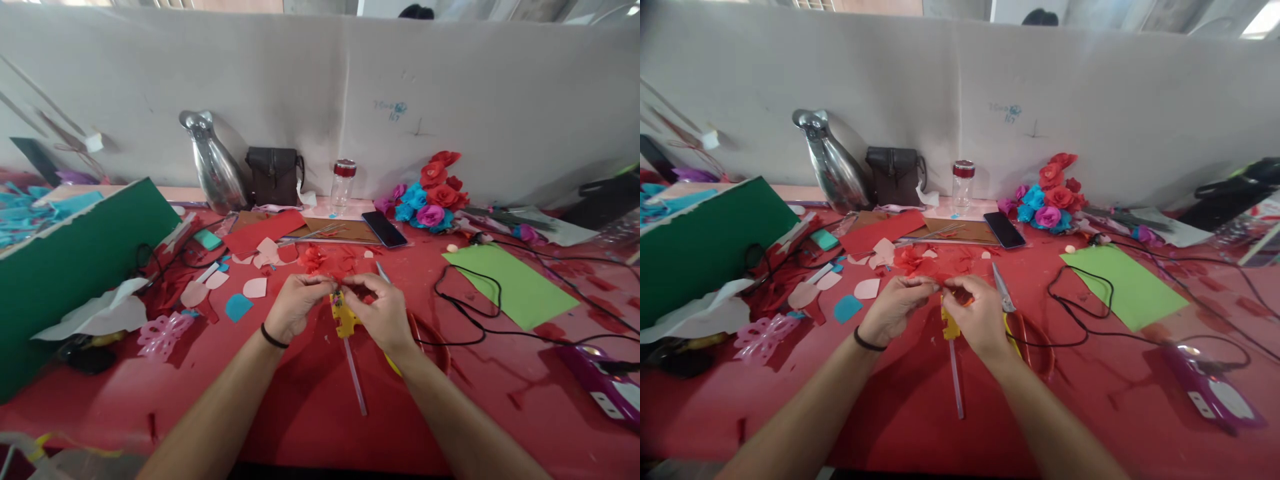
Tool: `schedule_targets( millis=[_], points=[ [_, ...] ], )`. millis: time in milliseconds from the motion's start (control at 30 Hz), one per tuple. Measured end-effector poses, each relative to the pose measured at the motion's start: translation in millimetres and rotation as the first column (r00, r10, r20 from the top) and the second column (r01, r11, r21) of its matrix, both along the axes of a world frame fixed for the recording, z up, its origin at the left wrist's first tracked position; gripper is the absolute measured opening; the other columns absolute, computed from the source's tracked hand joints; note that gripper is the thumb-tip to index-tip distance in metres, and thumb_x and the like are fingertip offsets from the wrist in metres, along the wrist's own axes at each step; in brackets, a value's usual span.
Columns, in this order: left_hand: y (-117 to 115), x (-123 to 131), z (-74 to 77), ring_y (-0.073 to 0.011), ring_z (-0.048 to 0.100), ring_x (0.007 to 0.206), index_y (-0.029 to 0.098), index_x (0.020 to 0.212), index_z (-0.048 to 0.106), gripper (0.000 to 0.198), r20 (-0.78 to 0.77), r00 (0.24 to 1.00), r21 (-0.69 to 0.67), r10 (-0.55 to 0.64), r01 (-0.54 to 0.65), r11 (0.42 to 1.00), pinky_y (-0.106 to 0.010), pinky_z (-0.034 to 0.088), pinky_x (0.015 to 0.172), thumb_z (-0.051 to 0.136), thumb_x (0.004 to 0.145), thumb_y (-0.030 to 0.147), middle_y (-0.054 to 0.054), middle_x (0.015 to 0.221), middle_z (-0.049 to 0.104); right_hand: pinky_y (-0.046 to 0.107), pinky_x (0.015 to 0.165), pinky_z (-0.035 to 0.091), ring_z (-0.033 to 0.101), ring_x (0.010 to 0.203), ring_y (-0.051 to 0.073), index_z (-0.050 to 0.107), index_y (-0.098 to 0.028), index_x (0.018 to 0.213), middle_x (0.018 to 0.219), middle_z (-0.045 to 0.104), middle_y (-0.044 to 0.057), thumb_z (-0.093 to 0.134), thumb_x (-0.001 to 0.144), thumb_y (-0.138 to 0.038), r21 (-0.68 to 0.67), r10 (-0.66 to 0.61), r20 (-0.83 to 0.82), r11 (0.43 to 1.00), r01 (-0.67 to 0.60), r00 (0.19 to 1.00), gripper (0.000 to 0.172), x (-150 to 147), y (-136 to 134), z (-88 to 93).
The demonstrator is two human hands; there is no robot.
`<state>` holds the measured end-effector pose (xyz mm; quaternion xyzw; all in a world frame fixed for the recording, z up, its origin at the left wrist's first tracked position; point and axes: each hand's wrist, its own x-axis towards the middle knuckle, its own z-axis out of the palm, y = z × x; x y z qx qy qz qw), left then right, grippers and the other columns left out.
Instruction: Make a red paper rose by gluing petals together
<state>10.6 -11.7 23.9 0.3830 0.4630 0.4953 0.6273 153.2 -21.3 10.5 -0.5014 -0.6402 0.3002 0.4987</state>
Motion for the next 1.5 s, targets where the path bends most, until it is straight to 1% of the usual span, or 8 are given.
schedule_targets(
  millis=[100, 300, 533, 933, 1033, 1167, 1367, 1500],
  points=[
    [0, 0, -1.1, -0.0085, 0.042, 0.054, 0.015, 0.049, 0.065, 0.008, -0.014, 1.000, 0.013, -0.012, 0.012, 1.000, -0.024, 0.031, 0.052, 0.070, 0.053, 0.020, 0.001, 0.052, 0.056, 0.030, 0.066, 0.047, 0.062, 0.070, 0.018, 0.070, -0.022, 0.076, 0.077, 0.071, 0.003, 0.062, 0.071, -0.023, -0.017, 0.001, -0.029, 1.000, -0.001, 1.000, 0.010, 0, 0, -0.3],
    [3, -1, -4.4, -0.0087, 0.044, 0.055, 0.015, 0.052, 0.067, 0.006, -0.005, 1.000, 0.000, -0.019, 0.019, 1.000, -0.024, 0.034, 0.055, 0.071, 0.053, 0.018, 0.001, 0.054, 0.058, 0.029, 0.063, 0.048, 0.061, 0.065, 0.017, 0.069, -0.020, 0.075, 0.073, 0.070, 0.003, 0.062, 0.070, -0.026, -0.136, 0.002, -0.101, 0.991, -0.016, 0.995, 0.010, -1, 1, 1.2],
    [2, -1, -5.0, -0.0080, 0.044, 0.054, 0.014, 0.056, 0.069, 0.007, 0.006, 0.999, -0.019, -0.053, 0.053, 0.998, -0.024, 0.034, 0.056, 0.073, 0.054, 0.019, 0.001, 0.055, 0.058, 0.029, 0.063, 0.047, 0.060, 0.063, 0.017, 0.068, -0.020, 0.072, 0.071, 0.070, 0.002, 0.060, 0.070, -0.025, -0.104, -0.011, -0.042, 0.995, 0.006, 0.999, 0.009, 1, 0, 2.1],
    [2, -1, -2.3, -0.0061, 0.041, 0.053, 0.013, 0.054, 0.065, 0.010, 0.023, 0.999, -0.023, -0.030, 0.031, 0.999, -0.023, 0.032, 0.055, 0.072, 0.051, 0.018, 0.003, 0.056, 0.055, 0.025, 0.058, 0.044, 0.056, 0.060, 0.013, 0.063, -0.018, 0.073, 0.066, 0.063, 0.000, 0.060, 0.068, -0.029, -0.218, 0.010, -0.197, 0.974, -0.053, 0.980, 0.013, 0, 2, 1.2],
    [2, -1, -3.3, -0.0062, 0.042, 0.053, 0.013, 0.056, 0.066, 0.010, 0.009, 0.999, -0.025, -0.044, 0.045, 0.999, -0.023, 0.033, 0.056, 0.073, 0.051, 0.019, 0.003, 0.055, 0.056, 0.026, 0.062, 0.045, 0.058, 0.063, 0.014, 0.065, -0.017, 0.077, 0.071, 0.066, 0.001, 0.061, 0.069, -0.030, -0.191, 0.033, -0.143, 0.980, -0.060, 0.989, 0.015, 0, 0, 1.8],
    [1, -1, -2.8, -0.0067, 0.042, 0.053, 0.013, 0.056, 0.065, 0.011, -0.012, 0.998, -0.018, -0.068, 0.067, 0.998, -0.023, 0.032, 0.055, 0.072, 0.053, 0.020, 0.003, 0.055, 0.056, 0.025, 0.059, 0.044, 0.056, 0.060, 0.013, 0.064, -0.018, 0.071, 0.065, 0.064, 0.000, 0.058, 0.069, -0.027, -0.193, 0.008, -0.128, 0.981, -0.033, 0.992, 0.012, -1, 0, 1.6],
    [9, -12, -2.5, -0.0036, 0.034, 0.046, 0.013, 0.055, 0.062, 0.016, -0.077, 0.997, -0.003, 0.023, -0.024, 1.000, -0.022, 0.022, 0.046, 0.072, 0.053, 0.025, 0.003, 0.055, 0.053, 0.025, 0.057, 0.042, 0.054, 0.057, 0.012, 0.063, -0.018, 0.070, 0.062, 0.061, -0.002, 0.062, 0.064, -0.032, -0.292, -0.054, -0.292, 0.956, -0.035, 0.955, 0.015, 1, 5, 2.0],
    [22, -32, -6.6, -0.0026, 0.027, 0.040, 0.014, 0.053, 0.058, 0.016, -0.106, 0.979, 0.019, 0.176, -0.175, 0.984, -0.022, 0.015, 0.042, 0.071, 0.051, 0.023, 0.006, 0.045, 0.044, 0.024, 0.056, 0.040, 0.052, 0.056, 0.012, 0.062, -0.018, 0.068, 0.059, 0.059, -0.003, 0.064, 0.061, -0.031, -0.299, -0.124, -0.369, 0.954, 0.009, 0.921, 0.015, 6, 12, 1.2]
  ],
)
